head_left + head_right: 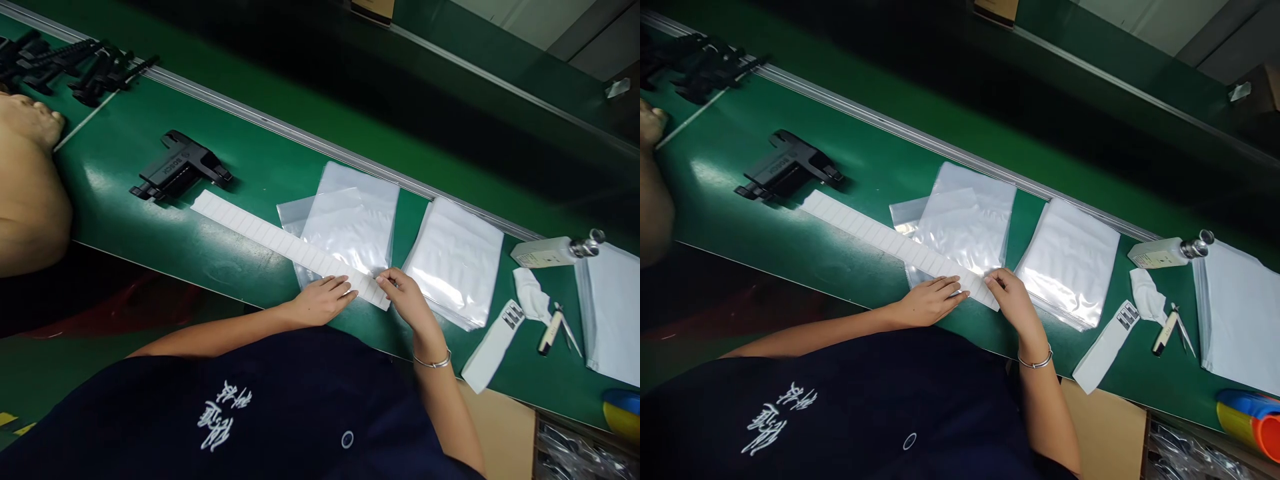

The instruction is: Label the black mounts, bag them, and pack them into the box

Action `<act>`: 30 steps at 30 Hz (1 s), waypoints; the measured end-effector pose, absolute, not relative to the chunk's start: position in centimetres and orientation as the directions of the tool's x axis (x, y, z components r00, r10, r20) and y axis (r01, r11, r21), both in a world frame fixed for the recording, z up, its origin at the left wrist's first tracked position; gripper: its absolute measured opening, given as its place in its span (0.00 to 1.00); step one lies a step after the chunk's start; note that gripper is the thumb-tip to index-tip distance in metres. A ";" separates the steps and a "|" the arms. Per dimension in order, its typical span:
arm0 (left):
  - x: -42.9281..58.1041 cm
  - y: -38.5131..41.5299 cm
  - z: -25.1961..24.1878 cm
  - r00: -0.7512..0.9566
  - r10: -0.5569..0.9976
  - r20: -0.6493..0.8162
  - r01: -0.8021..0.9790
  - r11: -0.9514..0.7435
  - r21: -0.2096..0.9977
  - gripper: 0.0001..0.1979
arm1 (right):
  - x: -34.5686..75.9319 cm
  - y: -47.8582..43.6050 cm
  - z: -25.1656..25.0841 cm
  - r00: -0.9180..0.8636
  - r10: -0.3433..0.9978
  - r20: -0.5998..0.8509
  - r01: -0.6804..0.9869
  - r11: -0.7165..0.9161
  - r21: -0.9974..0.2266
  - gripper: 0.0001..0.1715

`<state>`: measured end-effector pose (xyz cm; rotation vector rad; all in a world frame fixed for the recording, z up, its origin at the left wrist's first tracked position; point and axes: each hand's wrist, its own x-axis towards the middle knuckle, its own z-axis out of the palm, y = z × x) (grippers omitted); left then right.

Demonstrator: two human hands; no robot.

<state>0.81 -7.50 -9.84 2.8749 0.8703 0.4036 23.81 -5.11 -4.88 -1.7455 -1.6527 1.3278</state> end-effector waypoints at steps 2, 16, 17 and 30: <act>0.8 -7.5 -9.9 0.798 0.556 0.234 0.526 -0.831 0.180 0.16 | 23.6 -4.9 -5.1 -0.200 0.907 -0.371 0.585 -0.193 -0.788 0.15; 0.8 -7.6 -10.0 0.792 0.549 0.267 0.519 -0.836 0.179 0.16 | 22.7 -3.4 -5.9 -0.315 0.865 -0.390 0.647 -0.105 -0.756 0.13; 0.8 -7.6 -10.0 0.793 0.551 0.261 0.521 -0.835 0.178 0.16 | 22.7 -3.5 -6.0 -0.311 0.868 -0.386 0.655 -0.098 -0.749 0.13; 0.8 -7.6 -10.1 0.783 0.560 0.272 0.533 -0.829 0.172 0.15 | 22.3 -3.9 -6.2 -0.309 0.888 -0.341 0.717 -0.017 -0.697 0.11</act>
